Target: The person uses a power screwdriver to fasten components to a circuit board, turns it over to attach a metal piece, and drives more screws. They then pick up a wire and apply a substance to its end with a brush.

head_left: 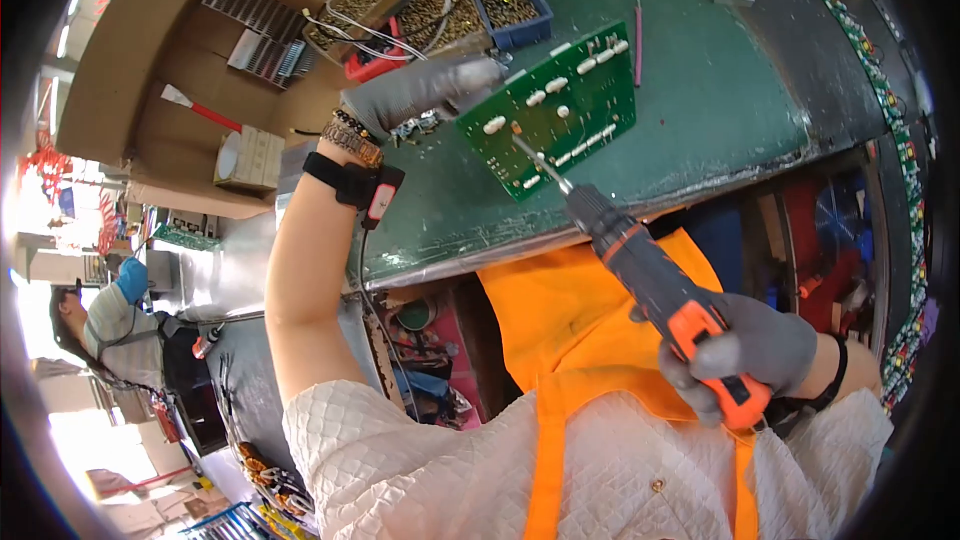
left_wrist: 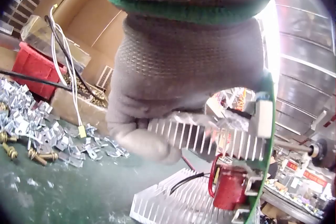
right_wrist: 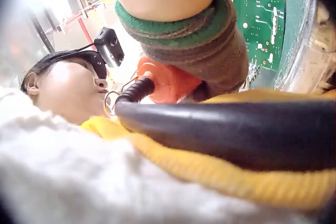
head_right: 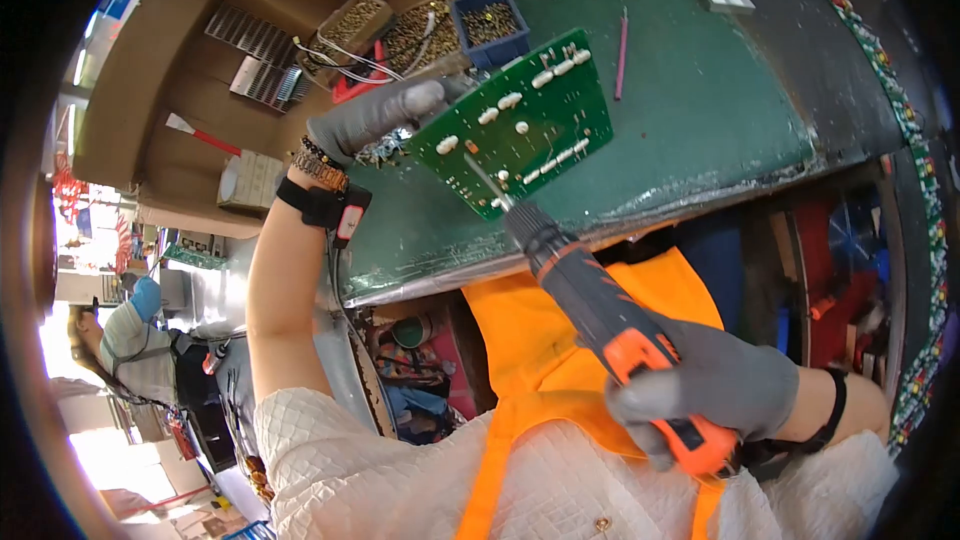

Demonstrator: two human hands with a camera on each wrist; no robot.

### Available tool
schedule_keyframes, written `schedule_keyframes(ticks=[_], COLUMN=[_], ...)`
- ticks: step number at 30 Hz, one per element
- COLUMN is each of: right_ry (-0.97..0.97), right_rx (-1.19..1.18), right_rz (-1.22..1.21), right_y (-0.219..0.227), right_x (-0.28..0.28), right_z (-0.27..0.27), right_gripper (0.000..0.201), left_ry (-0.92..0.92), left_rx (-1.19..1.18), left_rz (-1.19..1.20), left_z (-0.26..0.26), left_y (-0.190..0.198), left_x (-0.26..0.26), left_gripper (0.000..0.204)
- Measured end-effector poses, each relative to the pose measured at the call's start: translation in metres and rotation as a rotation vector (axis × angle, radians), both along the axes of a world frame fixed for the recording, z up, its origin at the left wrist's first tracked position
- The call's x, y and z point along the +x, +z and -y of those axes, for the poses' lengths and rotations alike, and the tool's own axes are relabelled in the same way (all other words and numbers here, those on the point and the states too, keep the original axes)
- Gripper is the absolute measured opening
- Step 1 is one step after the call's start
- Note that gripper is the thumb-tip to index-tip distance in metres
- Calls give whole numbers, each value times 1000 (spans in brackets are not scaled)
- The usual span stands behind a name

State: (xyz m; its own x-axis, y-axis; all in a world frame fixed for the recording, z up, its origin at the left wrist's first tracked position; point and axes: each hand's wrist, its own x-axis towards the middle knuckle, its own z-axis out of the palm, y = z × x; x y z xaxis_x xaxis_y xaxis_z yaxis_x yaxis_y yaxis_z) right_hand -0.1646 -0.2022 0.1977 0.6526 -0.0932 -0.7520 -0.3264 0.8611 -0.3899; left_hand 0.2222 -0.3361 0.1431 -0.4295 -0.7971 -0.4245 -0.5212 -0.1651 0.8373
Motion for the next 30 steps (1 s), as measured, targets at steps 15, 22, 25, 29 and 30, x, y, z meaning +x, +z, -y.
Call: schedule_keyframes(ticks=[15, 22, 25, 29, 30], right_ry=[4, 35, 34, 85, 99], right_rx=[-131, -174, -210, -349, -414], right_rz=[264, 331, 314, 242, 224], right_y=[-32, -39, -35, -23, -20], right_x=[-22, -27, -28, -24, -22], right_z=[14, 10, 9, 11, 13], right_gripper=[69, 52, 59, 72, 75], left_ry=[56, 205, 467, 599, 598], left_rx=[-680, -765, -824, -578, -579], left_rz=[969, 1031, 614, -346, -343], left_z=[120, 101, 92, 29, 12], left_y=[-65, -50, -36, 27, 33], left_x=[3, 1, 12, -21, -31], left_gripper=[31, 22, 20, 22, 22])
